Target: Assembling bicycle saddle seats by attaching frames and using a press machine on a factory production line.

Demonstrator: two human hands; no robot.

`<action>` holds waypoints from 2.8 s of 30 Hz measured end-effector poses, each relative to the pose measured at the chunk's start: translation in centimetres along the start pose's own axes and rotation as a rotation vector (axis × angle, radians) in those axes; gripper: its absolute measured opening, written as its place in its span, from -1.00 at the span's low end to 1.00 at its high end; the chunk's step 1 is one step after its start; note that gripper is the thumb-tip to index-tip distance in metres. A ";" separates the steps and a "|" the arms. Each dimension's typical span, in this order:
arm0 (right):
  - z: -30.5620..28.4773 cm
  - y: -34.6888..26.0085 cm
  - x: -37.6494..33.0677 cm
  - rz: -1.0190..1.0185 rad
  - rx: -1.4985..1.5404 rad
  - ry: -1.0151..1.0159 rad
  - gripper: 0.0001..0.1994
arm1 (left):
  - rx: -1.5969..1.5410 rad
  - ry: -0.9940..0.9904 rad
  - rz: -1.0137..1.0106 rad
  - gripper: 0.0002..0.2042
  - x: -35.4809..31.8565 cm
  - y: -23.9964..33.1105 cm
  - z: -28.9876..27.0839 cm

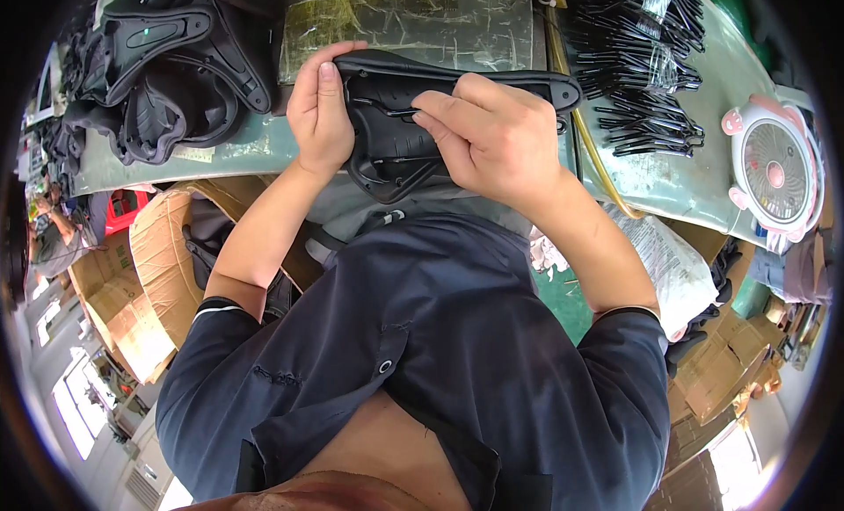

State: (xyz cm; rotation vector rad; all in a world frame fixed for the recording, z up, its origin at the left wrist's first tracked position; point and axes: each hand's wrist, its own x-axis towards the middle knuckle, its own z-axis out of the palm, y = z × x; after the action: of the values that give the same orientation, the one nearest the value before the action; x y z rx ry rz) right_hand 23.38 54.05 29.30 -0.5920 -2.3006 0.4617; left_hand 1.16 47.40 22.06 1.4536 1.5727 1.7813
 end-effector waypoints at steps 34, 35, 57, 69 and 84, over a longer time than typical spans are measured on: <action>4.9 3.8 6.0 0.265 -0.229 0.255 -0.65 | 0.752 -0.050 0.411 -0.81 6.6 2.0 2.1; 5.4 4.5 6.9 0.245 -0.235 0.285 -0.66 | 0.650 0.033 0.385 -0.82 7.4 1.1 2.6; 0.7 3.7 6.0 0.520 0.453 0.139 -0.34 | 0.397 0.018 0.111 -0.65 9.0 3.1 -0.3; -7.2 6.1 -6.7 0.577 0.774 0.727 -0.68 | 0.387 -0.440 0.374 -0.70 8.0 13.1 -7.3; -20.8 17.1 -9.6 0.510 -0.521 0.106 -0.47 | 1.773 -0.422 0.396 -0.25 17.7 4.9 -19.4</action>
State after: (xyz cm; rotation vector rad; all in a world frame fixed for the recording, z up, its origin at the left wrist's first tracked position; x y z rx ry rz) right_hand 49.15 66.41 30.18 -1.4382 -2.1525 0.0437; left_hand -20.72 49.87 37.15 2.5410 2.7030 -0.4395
